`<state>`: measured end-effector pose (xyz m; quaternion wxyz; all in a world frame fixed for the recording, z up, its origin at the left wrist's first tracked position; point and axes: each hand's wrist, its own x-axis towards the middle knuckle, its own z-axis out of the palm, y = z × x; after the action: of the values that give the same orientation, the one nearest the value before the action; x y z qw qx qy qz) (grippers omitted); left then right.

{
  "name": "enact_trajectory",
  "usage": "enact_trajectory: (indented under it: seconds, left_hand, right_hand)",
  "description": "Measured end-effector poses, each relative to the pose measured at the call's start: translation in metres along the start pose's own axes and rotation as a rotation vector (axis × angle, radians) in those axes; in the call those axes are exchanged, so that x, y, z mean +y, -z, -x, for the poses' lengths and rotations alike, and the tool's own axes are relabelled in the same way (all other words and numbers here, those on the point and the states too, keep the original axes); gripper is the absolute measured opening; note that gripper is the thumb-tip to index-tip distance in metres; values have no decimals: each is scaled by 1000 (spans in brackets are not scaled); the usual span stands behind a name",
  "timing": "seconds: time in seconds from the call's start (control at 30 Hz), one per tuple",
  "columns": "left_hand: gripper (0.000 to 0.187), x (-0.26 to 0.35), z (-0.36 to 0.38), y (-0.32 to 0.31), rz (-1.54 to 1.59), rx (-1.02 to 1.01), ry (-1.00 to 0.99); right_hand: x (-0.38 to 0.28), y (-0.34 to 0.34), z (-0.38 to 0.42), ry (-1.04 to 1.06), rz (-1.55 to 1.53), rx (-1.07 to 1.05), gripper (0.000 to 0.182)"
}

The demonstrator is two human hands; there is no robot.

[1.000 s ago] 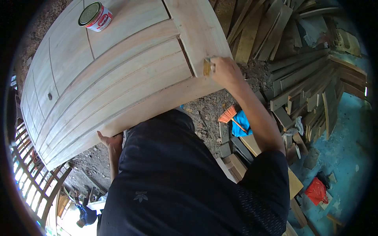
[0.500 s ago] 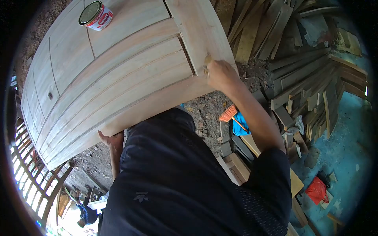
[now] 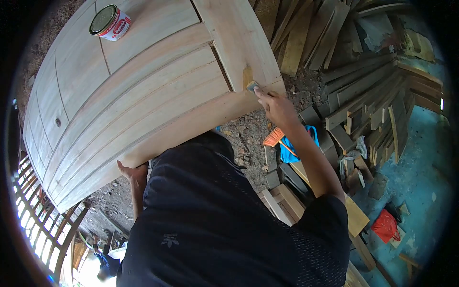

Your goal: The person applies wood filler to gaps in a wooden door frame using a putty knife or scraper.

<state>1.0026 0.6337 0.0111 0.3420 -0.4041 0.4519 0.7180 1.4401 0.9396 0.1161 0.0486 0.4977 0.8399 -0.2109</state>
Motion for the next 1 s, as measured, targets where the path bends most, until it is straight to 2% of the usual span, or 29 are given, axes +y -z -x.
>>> enact_trajectory:
  seconds: [0.07, 0.13, 0.17, 0.23, 0.33, 0.47, 0.53, 0.57, 0.63, 0.73, 0.8, 0.87, 0.93, 1.0]
  left_hand:
    - [81, 4, -9, 8, 39, 2, 38]
    - [82, 1, 5, -4, 19, 5, 24]
    - [84, -1, 9, -8, 1, 11, 13]
    - [84, -1, 3, -3, -8, -2, 3]
    - [84, 0, 3, -2, -13, -19, 2]
    - [84, 1, 0, 1, 7, -14, 12]
    - [84, 0, 3, -2, -4, -35, 19]
    - [83, 0, 4, -2, -16, -51, 21]
    - [84, -1, -1, 2, -10, -32, 14]
    - [85, -1, -1, 3, -3, -26, 11]
    - [86, 1, -1, 6, 10, -30, 7]
    - [86, -1, -6, 6, -2, -56, -28]
    - [84, -3, -2, -2, 42, -36, 3]
    - [82, 0, 3, 0, 74, -5, 25]
  right_hand:
    - [-3, 7, 0, -36, -18, 27, 43]
    - [-15, 47, -2, -118, 204, -382, 35]
    - [-19, 49, -5, -124, 203, -379, 35]
    - [-31, 46, -25, -120, -95, -24, 25]
    - [-40, 19, -41, -233, -76, -14, 22]
    - [-54, 12, -15, -186, -31, -64, 21]
    - [-46, 36, -14, -172, -63, -369, 19]
    - [-46, 42, -22, -171, -59, -367, 19]
    - [-46, 50, -41, -144, -69, -98, 18]
    - [-47, 18, -47, -193, 6, -113, 18]
    - [-50, 19, -38, -133, 71, -172, 22]
    - [-43, 48, -29, -34, 7, -523, 27]
    - [-21, 62, -38, -6, 33, -492, 32]
    - [-5, 72, -54, 124, 6, -150, 34]
